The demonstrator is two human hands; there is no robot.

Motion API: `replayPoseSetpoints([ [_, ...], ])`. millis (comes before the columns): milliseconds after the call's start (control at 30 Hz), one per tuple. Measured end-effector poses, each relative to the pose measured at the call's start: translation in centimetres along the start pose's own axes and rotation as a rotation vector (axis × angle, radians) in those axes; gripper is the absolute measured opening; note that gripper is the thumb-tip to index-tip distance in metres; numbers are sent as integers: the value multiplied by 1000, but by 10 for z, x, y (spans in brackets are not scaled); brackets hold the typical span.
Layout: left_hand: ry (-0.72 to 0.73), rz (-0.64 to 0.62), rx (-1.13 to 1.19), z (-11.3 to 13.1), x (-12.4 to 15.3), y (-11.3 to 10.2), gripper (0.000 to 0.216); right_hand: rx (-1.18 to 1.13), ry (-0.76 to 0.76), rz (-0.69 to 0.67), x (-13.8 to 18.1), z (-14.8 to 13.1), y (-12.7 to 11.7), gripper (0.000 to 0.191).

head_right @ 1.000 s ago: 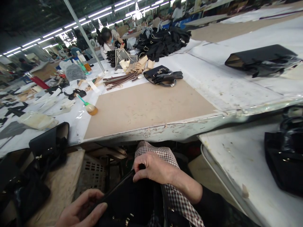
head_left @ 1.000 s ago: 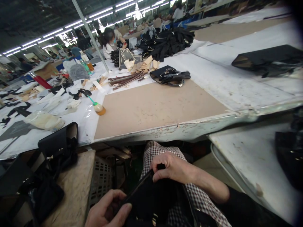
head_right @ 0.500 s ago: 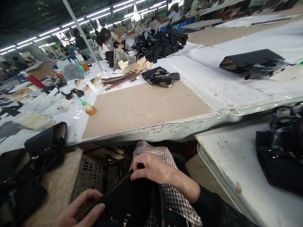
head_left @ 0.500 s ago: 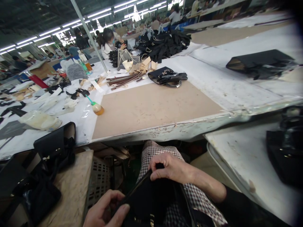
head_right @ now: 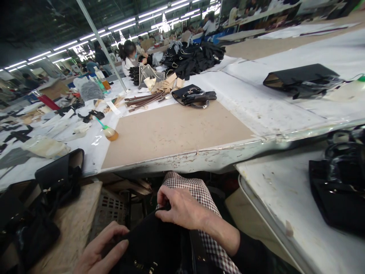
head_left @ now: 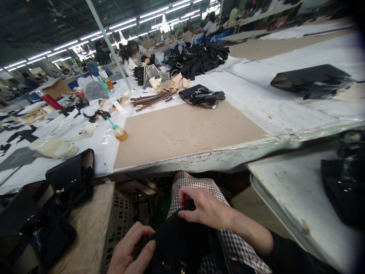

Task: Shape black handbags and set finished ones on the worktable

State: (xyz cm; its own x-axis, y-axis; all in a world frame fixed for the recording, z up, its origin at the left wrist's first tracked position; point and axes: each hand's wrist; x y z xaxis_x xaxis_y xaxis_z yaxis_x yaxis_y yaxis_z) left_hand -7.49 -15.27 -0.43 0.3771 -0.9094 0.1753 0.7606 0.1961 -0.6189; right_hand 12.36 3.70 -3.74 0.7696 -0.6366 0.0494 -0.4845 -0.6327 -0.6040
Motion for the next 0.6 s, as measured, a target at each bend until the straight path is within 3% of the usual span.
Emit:
replayPoseSetpoints([
  [67,-13,-53,-1,5,-4,-1,23,-11,-39,-30,0,-2,0,25],
  [233,-7,-209,-107,28,-24,2,30,15,-172,-51,1,-5,6,11],
  [400,185,-202,-388,42,-41,14,24,-25,-179,29,6,-6,11,12],
  [600,113,-195,-373,31,-35,6,30,-31,-172,6,11,-5,9,12],
])
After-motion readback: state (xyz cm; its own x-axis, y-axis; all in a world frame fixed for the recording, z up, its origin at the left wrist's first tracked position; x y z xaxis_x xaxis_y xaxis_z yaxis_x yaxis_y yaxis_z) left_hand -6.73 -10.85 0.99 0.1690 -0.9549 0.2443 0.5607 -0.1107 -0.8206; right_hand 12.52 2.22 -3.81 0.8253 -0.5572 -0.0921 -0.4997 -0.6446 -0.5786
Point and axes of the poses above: each hand's wrist, its own x-axis away from the middle knuckle, its own y-axis out of the palm, z = x × y, and after that the axes turned 6 degrees about z, right-handed
